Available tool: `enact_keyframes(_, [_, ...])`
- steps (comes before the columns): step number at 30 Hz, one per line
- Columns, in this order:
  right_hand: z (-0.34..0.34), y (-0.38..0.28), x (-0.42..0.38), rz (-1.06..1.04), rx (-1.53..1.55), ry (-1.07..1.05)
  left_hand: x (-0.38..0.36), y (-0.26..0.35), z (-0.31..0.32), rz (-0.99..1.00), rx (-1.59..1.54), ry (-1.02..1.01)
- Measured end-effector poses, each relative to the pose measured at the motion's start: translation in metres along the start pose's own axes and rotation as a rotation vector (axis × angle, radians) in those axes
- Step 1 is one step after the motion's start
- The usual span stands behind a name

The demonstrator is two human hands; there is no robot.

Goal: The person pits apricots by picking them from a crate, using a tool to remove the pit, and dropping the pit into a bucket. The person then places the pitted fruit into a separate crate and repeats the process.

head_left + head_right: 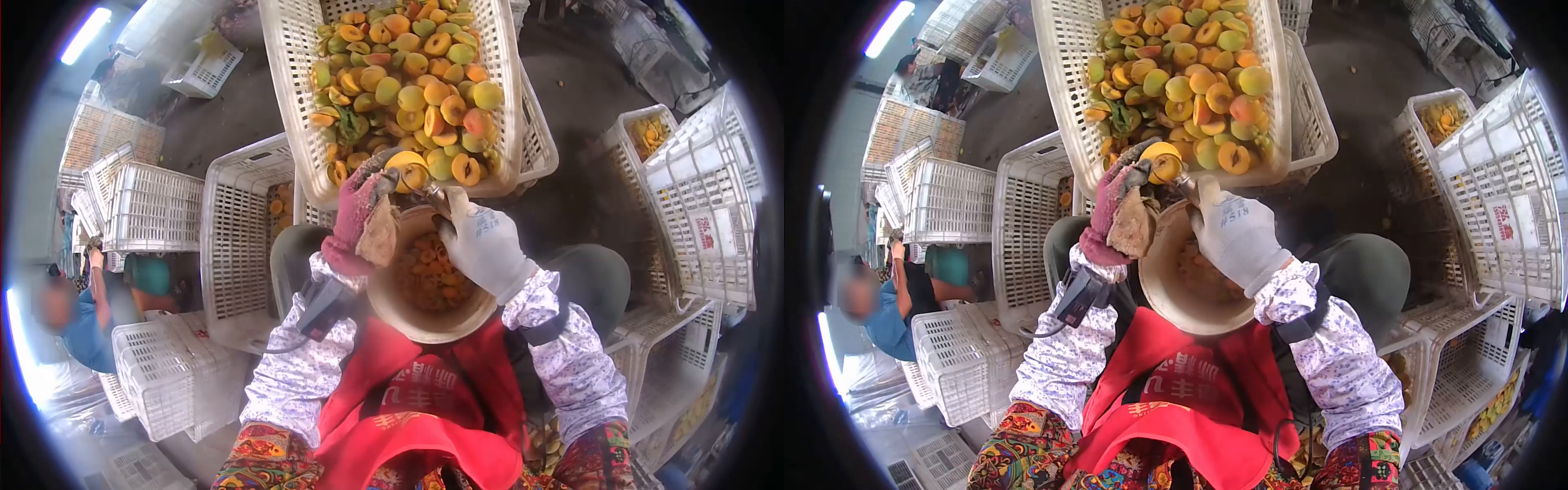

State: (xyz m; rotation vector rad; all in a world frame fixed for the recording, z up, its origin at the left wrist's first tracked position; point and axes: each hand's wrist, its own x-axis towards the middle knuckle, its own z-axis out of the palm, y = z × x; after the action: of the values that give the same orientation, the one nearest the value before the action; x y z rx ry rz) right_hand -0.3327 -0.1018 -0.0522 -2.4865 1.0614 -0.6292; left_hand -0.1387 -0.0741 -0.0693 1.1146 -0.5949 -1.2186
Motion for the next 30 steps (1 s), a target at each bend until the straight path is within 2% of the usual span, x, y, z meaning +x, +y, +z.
enact_keyframes(1, [0.000, -0.002, 0.002, -0.009, -0.006, -0.004, -0.003, 0.002, 0.002, -0.020, -0.160, -0.030])
enact_keyframes(3, [0.002, -0.007, 0.003, -0.009, -0.005, -0.027, -0.009, -0.001, 0.001, -0.014, -0.149, -0.013])
enact_keyframes(5, [0.006, -0.009, 0.006, -0.002, 0.001, -0.060, -0.008, -0.016, -0.008, 0.008, -0.673, -0.176])
enact_keyframes(6, [0.008, -0.009, 0.007, 0.017, 0.006, -0.087, -0.007, -0.023, -0.007, 0.228, -0.184, -0.083])
enact_keyframes(13, [0.020, -0.014, 0.014, -0.050, -0.043, -0.133, -0.011, -0.035, -0.020, 0.074, -0.322, -0.110])
enact_keyframes(19, [0.031, -0.019, 0.020, 0.114, -0.147, -0.307, -0.008, -0.042, -0.022, 0.030, -0.371, -0.118])
enact_keyframes(22, [0.033, -0.017, 0.021, 0.183, -0.046, -0.404, -0.008, -0.042, -0.022, 0.013, -0.379, -0.123])
enact_keyframes(24, [0.039, -0.013, 0.018, 0.136, 0.094, -0.350, -0.008, -0.041, -0.023, 0.008, -0.384, -0.128])
enact_keyframes(28, [0.029, -0.011, 0.022, 0.116, 0.222, -0.400, -0.008, -0.038, -0.024, -0.008, -0.386, -0.137])
enact_keyframes(30, [0.027, -0.009, 0.021, 0.024, 0.320, -0.323, -0.009, -0.039, -0.022, -0.022, -0.391, -0.143])
